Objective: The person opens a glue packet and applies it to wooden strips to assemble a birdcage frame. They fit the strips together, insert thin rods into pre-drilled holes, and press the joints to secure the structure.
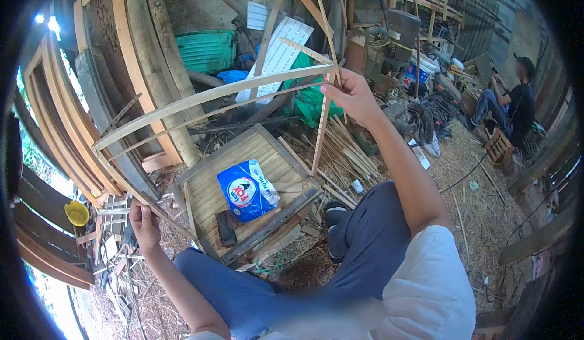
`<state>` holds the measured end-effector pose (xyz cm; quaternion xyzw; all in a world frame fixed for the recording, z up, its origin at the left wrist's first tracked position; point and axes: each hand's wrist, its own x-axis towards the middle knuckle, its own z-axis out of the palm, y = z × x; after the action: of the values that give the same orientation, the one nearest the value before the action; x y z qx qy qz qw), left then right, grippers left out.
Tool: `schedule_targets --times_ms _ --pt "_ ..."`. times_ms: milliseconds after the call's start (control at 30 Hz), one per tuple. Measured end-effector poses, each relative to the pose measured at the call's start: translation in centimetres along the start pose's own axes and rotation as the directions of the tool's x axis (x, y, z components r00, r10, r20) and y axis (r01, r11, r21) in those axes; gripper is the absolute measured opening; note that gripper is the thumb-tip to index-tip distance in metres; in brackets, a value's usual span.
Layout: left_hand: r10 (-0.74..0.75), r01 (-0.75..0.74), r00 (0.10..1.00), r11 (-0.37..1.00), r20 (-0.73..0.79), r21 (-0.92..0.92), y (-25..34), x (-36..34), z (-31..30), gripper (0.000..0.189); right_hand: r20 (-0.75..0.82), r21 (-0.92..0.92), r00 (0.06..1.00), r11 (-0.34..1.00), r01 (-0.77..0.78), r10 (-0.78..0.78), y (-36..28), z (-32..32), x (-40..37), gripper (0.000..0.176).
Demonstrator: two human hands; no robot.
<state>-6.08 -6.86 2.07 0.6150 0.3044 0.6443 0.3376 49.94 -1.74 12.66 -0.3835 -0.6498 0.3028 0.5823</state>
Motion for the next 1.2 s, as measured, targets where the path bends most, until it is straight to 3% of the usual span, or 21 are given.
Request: schedule_targets --times_ms 467,667,767,800,833,900,967,1033,1067,1100,1133,1200 --pt "-0.016 0.016 0.999 1.000 -0.033 0.019 0.1 -0.1 0.0 0.017 -0.009 0.025 1.000 1.000 0.010 -0.010 0.4 0.2 0.2 0.015" --pt "-0.013 0.012 1.000 0.987 0.008 0.162 0.6 -0.1 -0.5 0.010 -0.018 0.068 1.000 0.998 -0.004 0.005 0.1 0.4 0.3 0.010" --pt "0.093 -0.064 0.985 0.980 -0.148 0.188 3.0 0.6 3.3 0.017 -0.016 0.076 1.000 0.997 -0.005 0.006 0.5 0.2 0.4 0.010" --pt "0.124 -0.111 0.990 0.978 -0.066 0.175 3.7 0.9 3.4 0.031 -0.023 0.068 1.000 0.998 -0.010 0.012 0.5 0.2 0.3 0.010" --pt "0.282 -0.265 0.959 0.922 -0.019 0.283 4.6 1.3 4.2 0.045 -0.031 0.060 0.999 0.998 -0.015 0.017 0.2 0.4 0.3 0.010" --pt "0.546 -0.340 0.806 0.743 -0.228 0.576 6.2 1.7 6.9 0.040 -0.043 0.035 0.999 0.999 -0.009 0.011 -0.2 0.7 0.3 0.011" --pt "0.710 -0.364 0.635 0.623 -0.304 0.693 7.7 1.7 8.8 0.032 -0.050 0.001 0.999 1.000 0.012 -0.012 -0.5 0.8 0.3 0.013" --pt "0.687 -0.499 0.671 0.696 -0.278 0.516 8.2 0.9 10.6 0.022 -0.047 0.009 0.999 1.000 0.009 -0.008 -0.2 0.7 0.3 0.012" --pt "0.616 -0.462 0.722 0.769 -0.316 0.443 9.3 1.1 14.2 0.015 -0.042 0.020 0.999 1.000 0.008 -0.007 -0.2 0.7 0.3 0.013" --pt "0.471 -0.392 0.849 0.866 -0.241 0.312 9.7 0.7 15.9 0.013 -0.035 0.030 0.999 1.000 0.007 -0.006 -0.2 0.7 0.3 0.013" --pt "0.295 -0.241 0.934 0.937 -0.201 0.254 10.0 0.8 17.8 0.014 -0.044 0.025 0.999 0.999 0.021 -0.020 -0.3 0.9 0.3 0.013" --pt "0.142 -0.143 0.989 0.989 0.031 0.039 9.3 2.5 19.9 0.024 -0.048 0.041 0.999 0.999 0.013 -0.011 -0.6 0.9 0.2 0.013"
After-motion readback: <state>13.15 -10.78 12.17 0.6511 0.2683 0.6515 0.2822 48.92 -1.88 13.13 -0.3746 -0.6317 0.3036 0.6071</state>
